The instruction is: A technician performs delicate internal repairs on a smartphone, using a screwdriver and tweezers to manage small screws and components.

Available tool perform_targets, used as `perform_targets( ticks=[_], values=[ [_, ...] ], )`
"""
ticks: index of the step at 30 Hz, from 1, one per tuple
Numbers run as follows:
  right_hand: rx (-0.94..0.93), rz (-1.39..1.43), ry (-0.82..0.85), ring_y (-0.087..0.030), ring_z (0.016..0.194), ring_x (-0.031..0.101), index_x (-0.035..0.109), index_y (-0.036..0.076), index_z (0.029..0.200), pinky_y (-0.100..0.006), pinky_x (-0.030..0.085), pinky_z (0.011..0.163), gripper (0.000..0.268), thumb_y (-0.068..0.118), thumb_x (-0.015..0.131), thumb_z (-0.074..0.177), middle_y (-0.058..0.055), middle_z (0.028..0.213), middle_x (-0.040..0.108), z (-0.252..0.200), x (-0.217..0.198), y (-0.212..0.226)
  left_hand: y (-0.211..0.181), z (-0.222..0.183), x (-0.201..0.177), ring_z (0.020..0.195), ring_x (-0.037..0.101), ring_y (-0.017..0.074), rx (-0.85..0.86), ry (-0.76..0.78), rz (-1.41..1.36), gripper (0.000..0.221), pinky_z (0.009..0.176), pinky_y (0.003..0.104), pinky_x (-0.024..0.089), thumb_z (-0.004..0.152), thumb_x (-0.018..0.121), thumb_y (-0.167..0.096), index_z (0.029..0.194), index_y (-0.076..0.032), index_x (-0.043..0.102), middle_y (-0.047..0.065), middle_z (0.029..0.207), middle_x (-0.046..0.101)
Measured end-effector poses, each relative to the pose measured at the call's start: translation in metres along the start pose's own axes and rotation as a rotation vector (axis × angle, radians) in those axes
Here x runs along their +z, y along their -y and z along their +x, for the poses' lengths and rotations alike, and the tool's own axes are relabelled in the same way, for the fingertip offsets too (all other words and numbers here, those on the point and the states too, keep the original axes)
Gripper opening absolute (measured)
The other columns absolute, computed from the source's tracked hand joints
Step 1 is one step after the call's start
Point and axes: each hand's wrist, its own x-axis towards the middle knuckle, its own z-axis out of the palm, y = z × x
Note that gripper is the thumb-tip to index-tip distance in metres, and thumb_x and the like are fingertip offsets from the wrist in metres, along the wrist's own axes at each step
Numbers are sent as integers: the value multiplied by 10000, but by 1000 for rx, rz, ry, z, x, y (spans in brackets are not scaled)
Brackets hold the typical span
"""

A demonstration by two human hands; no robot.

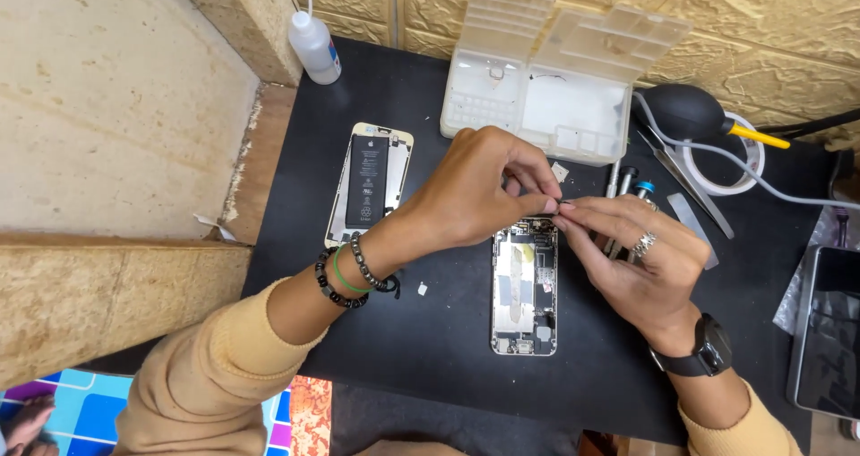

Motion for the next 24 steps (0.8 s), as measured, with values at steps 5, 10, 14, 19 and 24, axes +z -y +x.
perform_targets(
  ticks=[5, 10, 14, 19, 24],
  values=[
    [-11, -36, 22, -288, 842, 761, 752, -67, 958, -348, 607, 755, 161, -108, 875, 863, -214, 965, 763, -5, 0, -9, 10, -1, 1, 647, 651, 48, 59, -7, -39, 39, 583, 206, 525, 839, 790, -114, 844, -151, 802, -17, 770, 800],
    [208, 67, 57, -287, 858, 750, 736, -77, 982, -329, 593, 813, 129, -103, 814, 882, -204, 977, 753, -5, 0, -6, 12, -8, -6, 594, 502, 53, 57, 53, -81, 121, 530, 226, 417, 932, 717, -103, 1015, -117, 804, -4, 811, 788],
    [532, 138, 81, -121, 742, 641, 757, 4, 968, -202, 446, 630, 82, -22, 800, 903, -132, 981, 771, -11, -1, -8, 18, -15, -6, 838, 607, 176, 185, -28, 31, 236, 794, 325, 511, 906, 654, 16, 1105, -79, 740, 33, 958, 742],
    [674, 177, 94, -55, 617, 511, 757, 4, 963, -175, 358, 558, 73, -32, 791, 908, -124, 983, 770, -14, -4, -11, 19, -18, -9, 910, 639, 228, 267, -142, 52, 190, 816, 343, 519, 937, 625, 73, 1062, -28, 725, 81, 956, 669],
    [579, 105, 174, -81, 577, 526, 774, 16, 955, -178, 408, 548, 82, -23, 804, 890, -112, 961, 775, -7, -8, -12, 20, -18, -10, 888, 600, 208, 276, -185, 86, 157, 804, 329, 501, 934, 657, 50, 1019, -57, 734, 53, 926, 637]
  ],
)
